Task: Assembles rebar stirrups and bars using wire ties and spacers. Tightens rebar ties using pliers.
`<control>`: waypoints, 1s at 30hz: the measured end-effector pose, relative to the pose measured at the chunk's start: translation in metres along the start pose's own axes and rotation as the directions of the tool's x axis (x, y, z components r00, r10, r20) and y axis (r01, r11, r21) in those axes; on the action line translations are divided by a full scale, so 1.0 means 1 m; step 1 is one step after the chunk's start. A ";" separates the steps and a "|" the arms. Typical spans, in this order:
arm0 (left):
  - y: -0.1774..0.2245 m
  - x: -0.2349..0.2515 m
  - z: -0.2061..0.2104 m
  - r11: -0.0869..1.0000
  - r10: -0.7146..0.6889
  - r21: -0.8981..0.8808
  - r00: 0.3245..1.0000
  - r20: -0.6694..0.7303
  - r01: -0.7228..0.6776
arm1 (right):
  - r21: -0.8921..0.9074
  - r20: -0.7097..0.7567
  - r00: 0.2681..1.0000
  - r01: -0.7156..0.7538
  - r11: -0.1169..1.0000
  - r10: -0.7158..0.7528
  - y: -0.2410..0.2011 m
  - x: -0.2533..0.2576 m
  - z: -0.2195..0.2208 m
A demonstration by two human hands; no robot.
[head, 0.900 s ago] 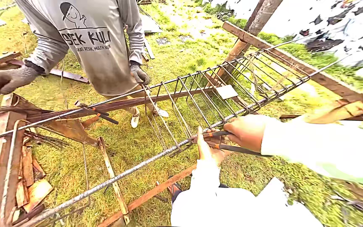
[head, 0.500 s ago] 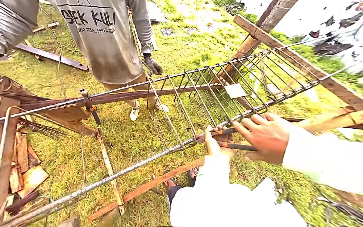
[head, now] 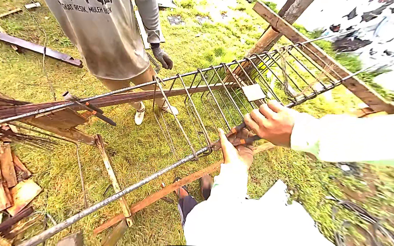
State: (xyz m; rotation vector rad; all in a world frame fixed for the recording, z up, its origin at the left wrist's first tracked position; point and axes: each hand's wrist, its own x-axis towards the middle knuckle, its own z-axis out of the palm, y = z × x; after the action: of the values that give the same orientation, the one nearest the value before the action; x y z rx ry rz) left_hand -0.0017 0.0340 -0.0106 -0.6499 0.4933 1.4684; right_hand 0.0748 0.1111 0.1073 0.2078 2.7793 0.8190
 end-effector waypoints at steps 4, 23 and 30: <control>0.001 -0.018 -0.001 1.000 0.008 0.023 0.997 0.075 -0.009 | 0.168 0.177 0.977 -0.152 0.974 0.122 -0.014 -0.007 -0.003; -0.006 -0.043 0.001 0.996 -0.055 -0.075 0.995 -0.084 0.049 | 0.329 0.866 0.495 -0.669 0.667 0.069 -0.042 -0.022 -0.026; 0.004 -0.050 -0.020 0.999 0.017 0.052 0.995 -0.099 -0.011 | 0.450 0.831 0.389 -0.890 0.069 -0.399 -0.039 -0.020 0.010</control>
State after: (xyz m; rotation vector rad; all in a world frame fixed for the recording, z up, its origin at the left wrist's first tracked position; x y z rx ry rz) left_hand -0.0069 -0.0165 0.0081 -0.6829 0.6121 1.4368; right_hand 0.0937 0.0799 0.0817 1.1826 1.5196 -1.1710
